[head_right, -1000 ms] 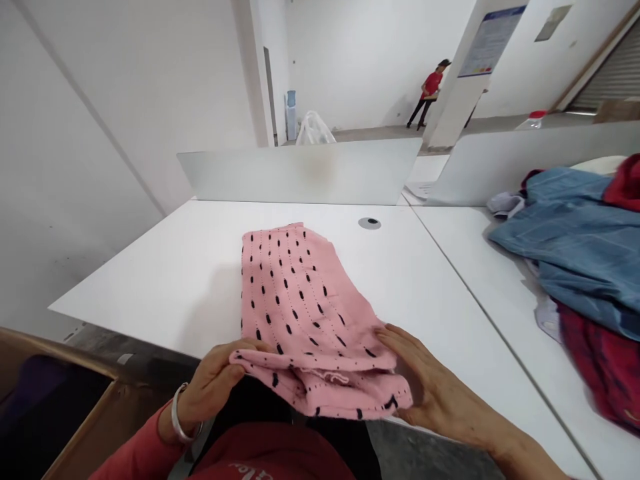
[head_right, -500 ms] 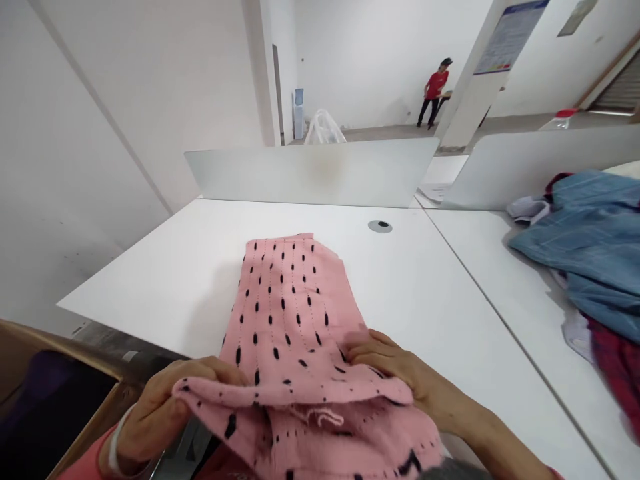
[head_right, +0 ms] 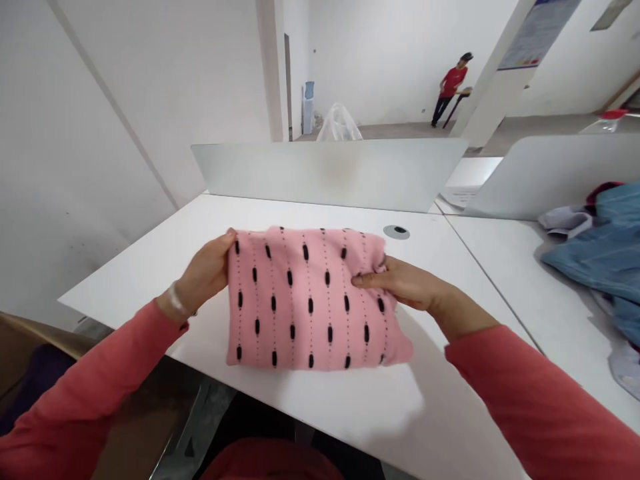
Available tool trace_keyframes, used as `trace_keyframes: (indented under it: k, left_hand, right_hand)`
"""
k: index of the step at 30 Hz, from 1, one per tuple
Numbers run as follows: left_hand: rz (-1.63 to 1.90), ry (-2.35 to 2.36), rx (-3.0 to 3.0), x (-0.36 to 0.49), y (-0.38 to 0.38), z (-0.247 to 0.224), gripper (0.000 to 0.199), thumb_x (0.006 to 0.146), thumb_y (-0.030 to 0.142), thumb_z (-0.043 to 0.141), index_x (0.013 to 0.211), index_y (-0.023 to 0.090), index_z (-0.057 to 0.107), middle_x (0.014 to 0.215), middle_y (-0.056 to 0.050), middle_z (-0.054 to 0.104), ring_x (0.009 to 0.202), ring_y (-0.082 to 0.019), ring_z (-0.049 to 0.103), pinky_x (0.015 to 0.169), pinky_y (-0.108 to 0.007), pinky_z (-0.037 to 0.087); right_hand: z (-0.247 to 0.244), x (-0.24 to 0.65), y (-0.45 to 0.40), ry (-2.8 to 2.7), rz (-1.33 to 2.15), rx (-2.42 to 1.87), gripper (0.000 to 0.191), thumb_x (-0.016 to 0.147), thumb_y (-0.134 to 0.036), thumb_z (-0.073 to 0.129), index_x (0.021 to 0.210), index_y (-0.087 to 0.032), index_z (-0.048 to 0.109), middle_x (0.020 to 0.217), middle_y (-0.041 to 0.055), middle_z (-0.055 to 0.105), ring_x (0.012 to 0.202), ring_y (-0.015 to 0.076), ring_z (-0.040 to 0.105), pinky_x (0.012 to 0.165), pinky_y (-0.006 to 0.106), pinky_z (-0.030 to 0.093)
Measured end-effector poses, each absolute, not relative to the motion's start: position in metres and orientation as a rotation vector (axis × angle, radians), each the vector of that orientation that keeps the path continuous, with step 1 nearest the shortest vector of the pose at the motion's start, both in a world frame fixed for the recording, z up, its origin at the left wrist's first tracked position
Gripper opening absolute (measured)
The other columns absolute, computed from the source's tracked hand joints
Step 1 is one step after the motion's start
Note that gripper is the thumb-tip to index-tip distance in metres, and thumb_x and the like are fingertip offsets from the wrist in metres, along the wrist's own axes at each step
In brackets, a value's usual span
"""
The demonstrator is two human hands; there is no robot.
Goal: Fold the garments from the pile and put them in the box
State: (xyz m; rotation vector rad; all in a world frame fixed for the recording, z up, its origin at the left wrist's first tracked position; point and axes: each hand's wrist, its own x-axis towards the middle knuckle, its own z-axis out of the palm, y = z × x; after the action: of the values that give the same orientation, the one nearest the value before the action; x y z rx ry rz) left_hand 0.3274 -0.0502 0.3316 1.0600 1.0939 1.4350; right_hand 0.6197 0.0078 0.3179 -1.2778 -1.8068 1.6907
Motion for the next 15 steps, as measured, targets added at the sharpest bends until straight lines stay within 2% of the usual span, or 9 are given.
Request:
trace_keyframes:
  k: [3,6,8,10,15]
  left_hand:
    - [1.360,1.264,0.824,0.313,-0.009,0.291,0.027,0.073,0.037,0.059,0.069,0.011,0.055,0.067,-0.004,0.055,0.061,-0.013,0.052,0.064,-0.029,0.045]
    - [1.253,1.410,0.738,0.303,0.004,0.258,0.022,0.075,0.031,0.057,0.067,0.011,0.051,0.064,-0.004,0.053,0.055,-0.011,0.050,0.059,-0.029,0.044]
    - [1.247,1.381,0.783,0.301,0.003,0.248,0.017,0.073,0.026,0.060,0.075,0.011,0.052,0.071,-0.005,0.055,0.059,-0.012,0.052,0.061,-0.029,0.045]
    - [1.243,1.355,0.879,0.302,0.000,0.247,0.020,0.069,0.018,0.062,0.085,0.012,0.051,0.081,-0.006,0.056,0.066,-0.013,0.053,0.064,-0.028,0.045]
    - [1.286,1.433,0.927,0.305,-0.002,0.253,0.027,0.072,0.009,0.052,0.098,0.013,0.046,0.090,-0.008,0.053,0.067,-0.011,0.052,0.060,-0.025,0.044]
  right_hand:
    - [0.294,0.598,0.035,-1.631,1.846,-1.418,0.036,0.064,-0.029,0.066,0.093,-0.010,0.057,0.097,0.0138,0.061,0.087,0.0244,0.059,0.078,0.034,0.050]
    - [0.268,0.590,0.045,-1.618,1.786,-1.516,0.036,0.064,-0.028,0.066,0.095,-0.013,0.056,0.100,0.0114,0.061,0.089,0.0230,0.059,0.077,0.031,0.051]
    - [0.260,0.590,0.045,-1.631,1.756,-1.545,0.037,0.066,-0.030,0.064,0.099,-0.015,0.055,0.103,0.0100,0.060,0.091,0.0222,0.058,0.076,0.029,0.051]
    - [0.260,0.592,0.041,-1.652,1.724,-1.577,0.038,0.067,-0.031,0.063,0.101,-0.016,0.054,0.105,0.0088,0.059,0.093,0.0218,0.057,0.076,0.029,0.051]
    - [0.270,0.586,0.029,-1.672,1.583,-1.676,0.036,0.072,-0.033,0.057,0.104,-0.018,0.051,0.105,0.0079,0.059,0.092,0.0200,0.057,0.070,0.025,0.050]
